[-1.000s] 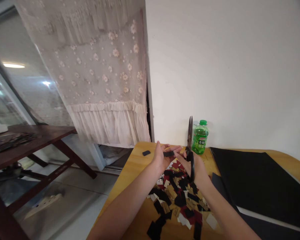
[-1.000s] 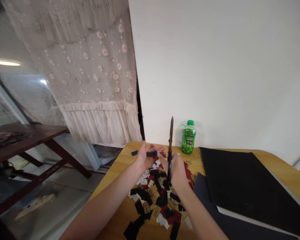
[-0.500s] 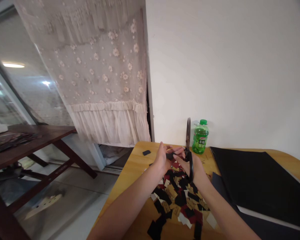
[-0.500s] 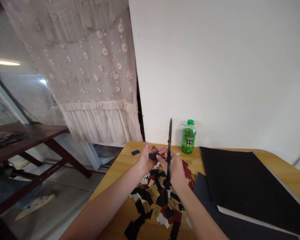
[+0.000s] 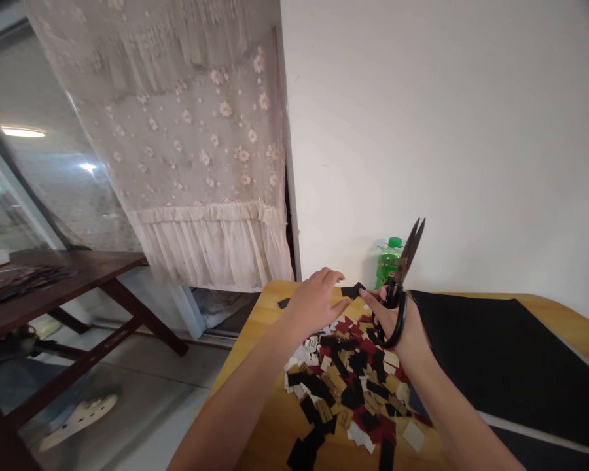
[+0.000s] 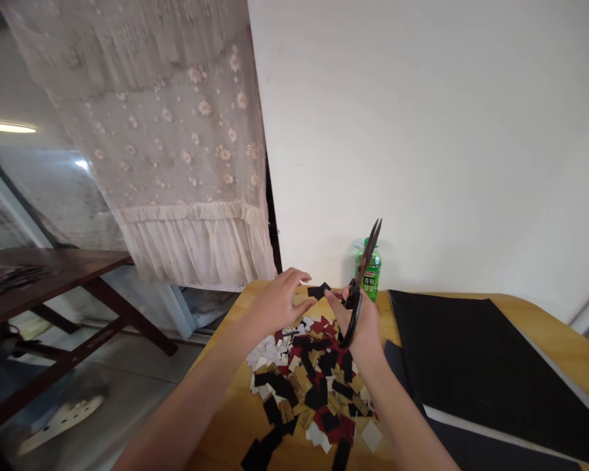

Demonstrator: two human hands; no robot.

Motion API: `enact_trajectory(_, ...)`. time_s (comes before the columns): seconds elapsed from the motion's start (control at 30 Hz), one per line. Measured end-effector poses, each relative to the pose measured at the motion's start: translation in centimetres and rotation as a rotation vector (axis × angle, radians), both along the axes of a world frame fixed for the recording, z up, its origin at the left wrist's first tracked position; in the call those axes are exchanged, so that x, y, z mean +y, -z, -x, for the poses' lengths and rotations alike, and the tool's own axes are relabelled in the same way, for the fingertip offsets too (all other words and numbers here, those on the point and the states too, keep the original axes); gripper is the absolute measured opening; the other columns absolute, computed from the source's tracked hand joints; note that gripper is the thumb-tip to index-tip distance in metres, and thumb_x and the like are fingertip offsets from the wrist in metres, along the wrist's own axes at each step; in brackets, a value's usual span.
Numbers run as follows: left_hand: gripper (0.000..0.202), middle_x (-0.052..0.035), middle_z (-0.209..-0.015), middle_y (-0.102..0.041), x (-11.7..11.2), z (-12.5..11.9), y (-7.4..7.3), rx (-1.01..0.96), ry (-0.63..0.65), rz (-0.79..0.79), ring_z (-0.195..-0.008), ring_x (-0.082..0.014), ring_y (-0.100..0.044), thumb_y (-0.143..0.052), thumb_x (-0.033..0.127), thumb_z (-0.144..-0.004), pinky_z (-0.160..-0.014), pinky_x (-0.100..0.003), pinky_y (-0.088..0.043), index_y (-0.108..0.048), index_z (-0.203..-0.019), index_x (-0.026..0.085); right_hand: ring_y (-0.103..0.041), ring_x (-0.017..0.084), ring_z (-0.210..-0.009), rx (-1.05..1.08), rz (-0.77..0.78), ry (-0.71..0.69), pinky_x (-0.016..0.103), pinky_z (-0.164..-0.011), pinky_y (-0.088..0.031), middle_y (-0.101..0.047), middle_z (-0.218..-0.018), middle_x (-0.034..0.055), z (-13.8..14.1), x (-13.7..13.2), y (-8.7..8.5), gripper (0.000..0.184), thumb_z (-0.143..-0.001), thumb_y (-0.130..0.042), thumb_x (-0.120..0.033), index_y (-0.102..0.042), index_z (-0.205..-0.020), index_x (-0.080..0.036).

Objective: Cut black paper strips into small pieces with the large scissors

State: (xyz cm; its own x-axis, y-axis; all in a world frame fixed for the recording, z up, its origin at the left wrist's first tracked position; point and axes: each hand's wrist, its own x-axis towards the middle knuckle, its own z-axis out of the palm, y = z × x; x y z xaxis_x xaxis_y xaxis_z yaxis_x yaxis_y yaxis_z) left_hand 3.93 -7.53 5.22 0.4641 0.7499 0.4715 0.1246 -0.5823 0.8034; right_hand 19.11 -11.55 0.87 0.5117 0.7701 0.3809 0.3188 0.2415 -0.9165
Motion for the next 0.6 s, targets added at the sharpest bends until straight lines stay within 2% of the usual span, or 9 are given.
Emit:
enact_trajectory(0.13, 0.022, -0.0062, -0.088, -0.057, -1.0, -0.8, 0.0, -0.012, -0.029, 0.075, -0.107, -0.0297, -0.047, -0.073, 0.013, -0.061, -0.105, -0.037, -0.022, -0.064, -0.078, 0.022, -0.048, 0.015, -0.054, -0.015, -0.022, 0.006, 0.029, -0.057, -0.041, -0.051, -0.058, -0.0013, 0.3, -0.2, -0.3, 0.043, -0.06, -0.065, -0.055, -0.035, -0.06, -0.023)
enact_trajectory(0.3, 0.016, -0.0053, -0.074, -0.054, -1.3, -1.1, 0.0, -0.08, -0.025, 0.113, -0.102, -0.0279, -0.049, -0.07, 0.008, -0.064, -0.1, -0.034, -0.029, -0.061, -0.066, 0.022, -0.053, 0.018, -0.059, -0.051, -0.027, -0.006, 0.03, -0.058, -0.042, -0.057, -0.061, 0.0029, 0.9, -0.2, -0.2, 0.043, -0.062, -0.062, -0.057, -0.036, -0.06, -0.023)
enact_trajectory(0.47, 0.015, -0.0048, -0.071, -0.054, -1.9, -0.9, -0.4, 0.009, -0.053, 0.002, -0.092, -0.0257, -0.053, -0.068, 0.01, -0.068, -0.094, -0.033, -0.035, -0.06, -0.063, 0.022, -0.049, 0.015, -0.054, -0.05, -0.021, -0.017, 0.029, -0.055, -0.039, -0.053, -0.058, -0.0005, 0.9, 0.0, 0.1, 0.043, -0.062, -0.065, -0.055, -0.035, -0.06, -0.023)
enact_trajectory(0.6, 0.012, -0.0055, -0.073, -0.057, -1.7, -0.9, -0.2, 0.011, -0.054, 0.041, -0.094, -0.027, -0.053, -0.066, 0.011, -0.069, -0.099, -0.036, -0.031, -0.063, -0.066, 0.022, -0.049, 0.014, -0.055, -0.058, -0.033, -0.069, 0.027, -0.056, -0.039, -0.048, -0.055, -0.0031, 0.6, 0.1, 0.1, 0.044, -0.061, -0.068, -0.053, -0.035, -0.057, -0.022)
